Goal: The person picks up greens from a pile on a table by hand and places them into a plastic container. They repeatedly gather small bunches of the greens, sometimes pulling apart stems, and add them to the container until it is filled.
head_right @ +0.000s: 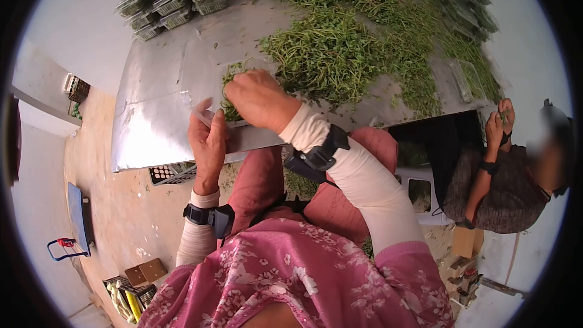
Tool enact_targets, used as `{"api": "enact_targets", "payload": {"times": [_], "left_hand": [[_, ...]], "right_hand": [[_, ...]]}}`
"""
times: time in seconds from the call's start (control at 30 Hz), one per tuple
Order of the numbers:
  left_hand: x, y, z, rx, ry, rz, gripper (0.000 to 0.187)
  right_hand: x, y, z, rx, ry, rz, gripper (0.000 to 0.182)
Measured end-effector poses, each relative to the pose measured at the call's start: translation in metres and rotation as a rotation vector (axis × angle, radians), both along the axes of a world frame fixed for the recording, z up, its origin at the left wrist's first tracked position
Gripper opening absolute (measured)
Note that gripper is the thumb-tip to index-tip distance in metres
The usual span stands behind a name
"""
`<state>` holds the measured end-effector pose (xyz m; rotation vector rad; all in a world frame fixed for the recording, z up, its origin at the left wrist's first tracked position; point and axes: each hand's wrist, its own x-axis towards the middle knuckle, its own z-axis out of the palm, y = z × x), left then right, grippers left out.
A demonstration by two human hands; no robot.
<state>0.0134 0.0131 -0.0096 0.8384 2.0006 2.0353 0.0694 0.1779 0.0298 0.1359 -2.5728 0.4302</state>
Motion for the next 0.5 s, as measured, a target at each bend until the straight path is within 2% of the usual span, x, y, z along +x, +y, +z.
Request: {"api": "enact_targets", "payload": {"times": [0.07, 0.17, 0.27, 0.37, 0.5], "left_hand": [[0.002, -0.001, 0.004, -0.017, -0.045, 0.019, 0.035], [0.002, -0.001, 0.005, -0.045, -0.034, 0.019, 0.035], [0.003, -0.002, 0.005, -0.039, -0.013, 0.025, 0.035], [0.005, -0.001, 0.009, -0.046, -0.031, 0.026, 0.035], [0.004, -0.004, 0.011, -0.069, -0.06, -0.005, 0.035]], "right_hand": [[0.002, -0.005, -0.004, 0.091, 0.069, -0.023, 0.009], [0.006, -0.002, 0.0, 0.039, 0.058, -0.028, 0.009], [0.009, 0.005, 0.015, -0.041, -0.081, -0.052, 0.01], [0.012, 0.007, 0.022, -0.149, 0.019, -0.043, 0.011], [0.008, -0.002, 0.018, -0.109, 0.075, 0.061, 0.014]]}}
